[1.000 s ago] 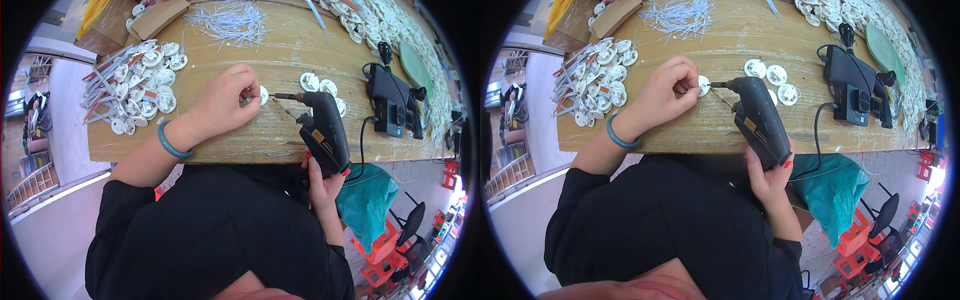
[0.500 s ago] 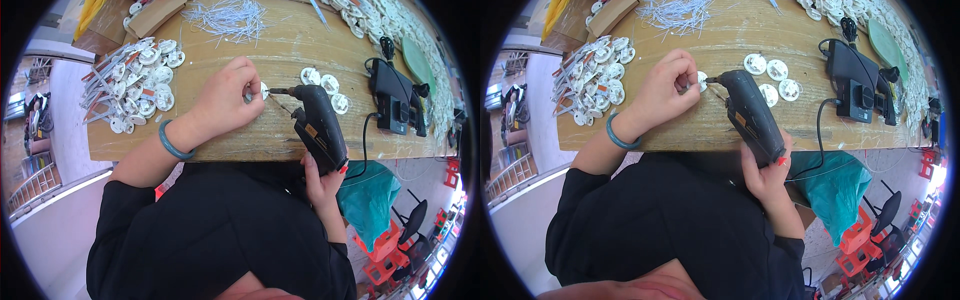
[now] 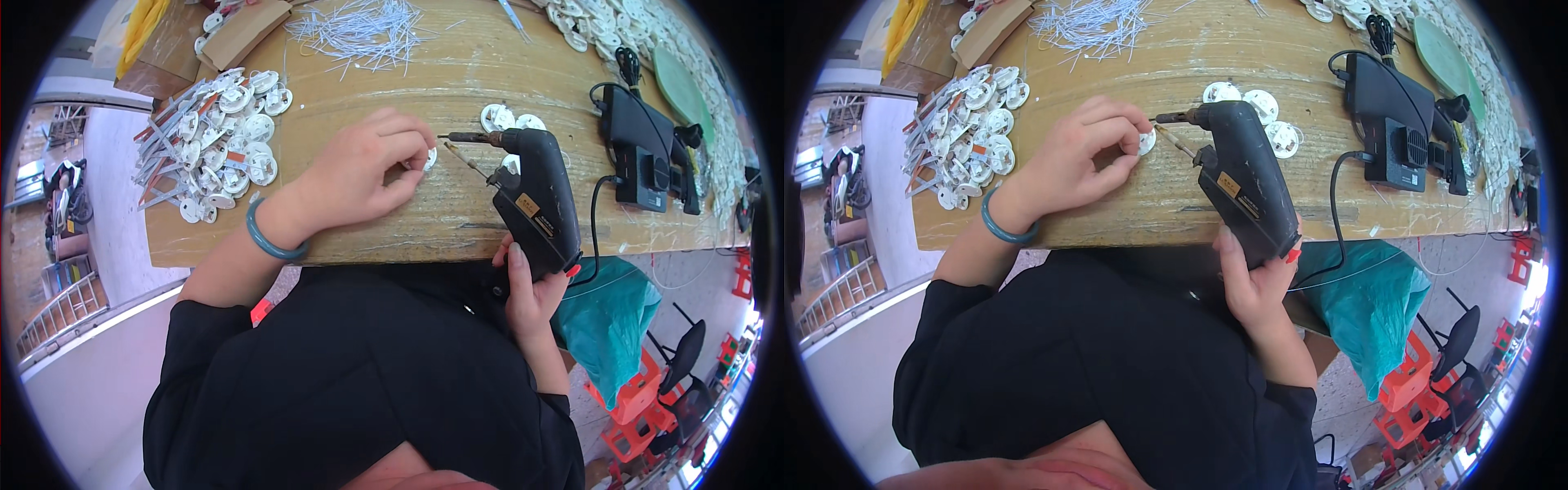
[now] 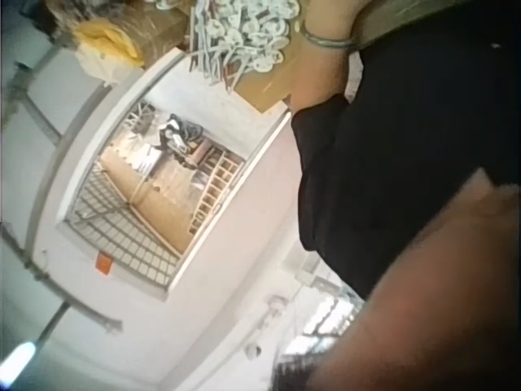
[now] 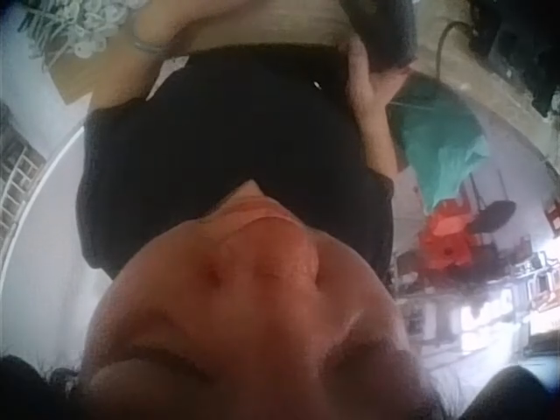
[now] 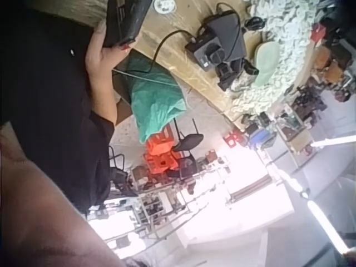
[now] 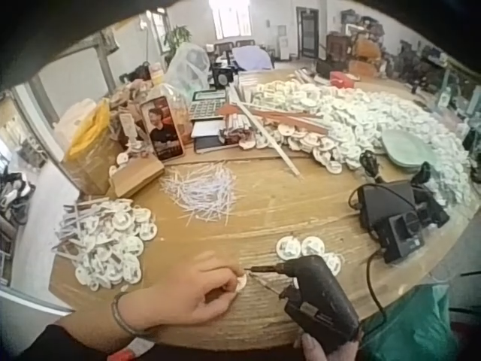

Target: The person solders connections on small circular electronic circuit boards using a soldering gun.

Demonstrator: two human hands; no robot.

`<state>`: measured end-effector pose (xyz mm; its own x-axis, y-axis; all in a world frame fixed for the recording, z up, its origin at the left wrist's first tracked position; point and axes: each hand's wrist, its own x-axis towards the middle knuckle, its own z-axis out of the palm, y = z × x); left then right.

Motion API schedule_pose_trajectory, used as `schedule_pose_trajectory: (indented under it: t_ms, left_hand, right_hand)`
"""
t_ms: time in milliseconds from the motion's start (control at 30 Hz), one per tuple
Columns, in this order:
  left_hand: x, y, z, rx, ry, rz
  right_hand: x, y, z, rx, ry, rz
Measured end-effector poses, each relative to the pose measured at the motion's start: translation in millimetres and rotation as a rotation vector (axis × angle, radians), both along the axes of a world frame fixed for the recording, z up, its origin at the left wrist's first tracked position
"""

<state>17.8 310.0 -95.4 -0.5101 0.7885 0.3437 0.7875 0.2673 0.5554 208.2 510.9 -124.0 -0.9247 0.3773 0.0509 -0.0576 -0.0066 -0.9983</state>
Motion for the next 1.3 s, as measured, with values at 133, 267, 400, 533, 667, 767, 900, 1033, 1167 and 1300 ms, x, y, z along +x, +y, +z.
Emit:
schedule_pose_trajectory:
  t_ms: [133,267,400,533,667,767,900,1033,1167,1300]
  left_hand:
    - [1.6,-1.3,1.8,-0.010,-0.079,-0.005]
    - [12.5,4.1,2.0,-0.016,-0.142,0.113]
    - [16.9,7.2,-0.1,-0.029,-0.146,0.171]
    - [19.2,10.3,-4.2,-0.011,-0.120,0.213]
    - [19.5,11.1,-4.9,0.001,-0.099,0.221]
    - [20.1,11.5,-5.7,0.010,-0.082,0.225]
    - [19.9,11.6,-5.5,0.017,-0.096,0.230]
    - [19.8,11.7,-6.3,0.014,-0.105,0.234]
    - [19.5,11.7,-7.2,0.014,-0.100,0.237]
    - [19.7,11.9,-8.1,0.021,-0.093,0.241]
  right_hand:
    - [2.8,5.6,-4.3,0.038,-0.002,0.034]
    - [11.5,2.9,-6.0,0.012,-0.058,0.018]
    - [17.2,9.0,-12.3,0.359,-0.071,0.056]
    - [15.6,3.3,-10.0,0.248,0.005,0.064]
    - [13.0,3.7,-10.2,0.260,0.025,0.074]
    - [11.5,4.2,-7.7,0.295,0.018,0.086]
    - [9.5,3.0,-5.0,0.236,0.016,0.099]
    - [9.0,1.6,-4.9,0.224,-0.001,0.087]
    - [7.8,2.0,-4.9,0.259,0.000,0.088]
    - [7.5,0.9,-4.2,0.241,-0.010,0.092]
